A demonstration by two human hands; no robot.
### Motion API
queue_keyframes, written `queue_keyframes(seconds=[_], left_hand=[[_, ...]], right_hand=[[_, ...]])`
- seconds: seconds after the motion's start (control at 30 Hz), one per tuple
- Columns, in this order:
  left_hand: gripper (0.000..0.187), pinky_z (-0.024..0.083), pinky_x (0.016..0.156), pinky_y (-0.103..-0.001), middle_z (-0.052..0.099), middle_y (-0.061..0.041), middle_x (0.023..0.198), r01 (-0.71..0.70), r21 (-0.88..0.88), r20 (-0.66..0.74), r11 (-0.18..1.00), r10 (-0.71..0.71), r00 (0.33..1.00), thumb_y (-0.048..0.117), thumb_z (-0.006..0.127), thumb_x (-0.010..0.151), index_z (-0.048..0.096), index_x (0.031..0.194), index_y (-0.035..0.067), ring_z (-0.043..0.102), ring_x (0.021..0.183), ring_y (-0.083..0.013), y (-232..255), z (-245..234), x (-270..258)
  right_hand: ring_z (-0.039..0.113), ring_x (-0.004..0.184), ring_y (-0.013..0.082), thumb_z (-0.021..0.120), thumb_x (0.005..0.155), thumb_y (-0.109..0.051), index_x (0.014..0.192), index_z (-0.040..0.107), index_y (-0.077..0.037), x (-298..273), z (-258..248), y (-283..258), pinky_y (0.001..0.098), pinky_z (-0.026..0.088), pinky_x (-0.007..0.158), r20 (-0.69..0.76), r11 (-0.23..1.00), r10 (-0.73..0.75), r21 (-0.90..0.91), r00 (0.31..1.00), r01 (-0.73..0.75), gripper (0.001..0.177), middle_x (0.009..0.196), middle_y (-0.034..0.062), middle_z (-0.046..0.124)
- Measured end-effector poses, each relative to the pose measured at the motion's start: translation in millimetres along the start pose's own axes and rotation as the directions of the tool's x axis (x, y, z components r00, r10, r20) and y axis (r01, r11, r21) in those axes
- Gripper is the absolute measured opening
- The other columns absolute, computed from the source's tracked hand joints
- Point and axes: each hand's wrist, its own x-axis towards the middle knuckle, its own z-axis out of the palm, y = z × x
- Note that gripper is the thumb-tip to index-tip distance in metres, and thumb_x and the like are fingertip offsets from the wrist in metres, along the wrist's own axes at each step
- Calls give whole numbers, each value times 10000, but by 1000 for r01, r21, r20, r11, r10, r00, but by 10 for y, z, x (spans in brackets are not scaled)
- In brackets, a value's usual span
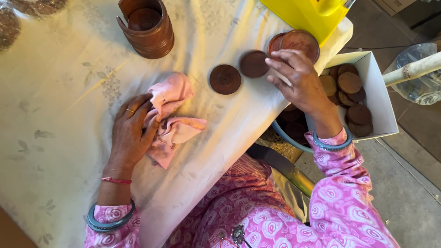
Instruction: The recorder is using a cloth to wipe and clean small wooden lids.
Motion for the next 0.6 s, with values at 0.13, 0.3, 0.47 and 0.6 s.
queue_keyframes(seconds=[0.13, 0.3, 0.47, 0.6], left_hand=[[323, 460, 1074, -469, 625, -147, 1399, 7, -12, 2, 1000, -7, 1000, 198, 630, 988, 674, 1213, -29, 564, 1279, -367, -6, -5, 1], [332, 454, 1084, -472, 626, -138, 1394, 1, 6, 2, 1000, -1, 1000, 198, 634, 978, 679, 1225, -19, 557, 1294, -362, -20, 2, 8], [319, 450, 1092, -469, 627, -137, 1397, 1, 9, 2, 1000, -1, 1000, 206, 640, 978, 684, 1204, -15, 556, 1302, -359, -41, 25, 2], [345, 445, 1100, -468, 624, -141, 1398, -8, 10, -4, 1000, 8, 1000, 215, 647, 968, 682, 1215, -22, 553, 1304, -362, -65, 31, -18]], right_hand=[[668, 1166, 296, 743, 997, -187, 1255, 733, -42, -436, -25, 160, 409, 548, 1004, -5, 979, 166, 123, 986, -164, 296, 1286, 161, 683], [734, 790, 325, 688, 908, -123, 1075, 773, -75, -1404, 284, 721, 432, 580, 764, 366, 746, 623, -12, 691, -666, 194, 956, 160, 745], [726, 876, 400, 682, 848, -172, 1004, 792, -84, -2246, 1354, 1016, 479, 579, 813, 579, 764, 611, -253, 540, -593, 210, 982, 205, 751], [731, 951, 405, 689, 799, -161, 1001, 787, -60, -2729, 1944, 1295, 486, 588, 855, 651, 751, 628, -363, 426, -552, 247, 1013, 226, 750]])
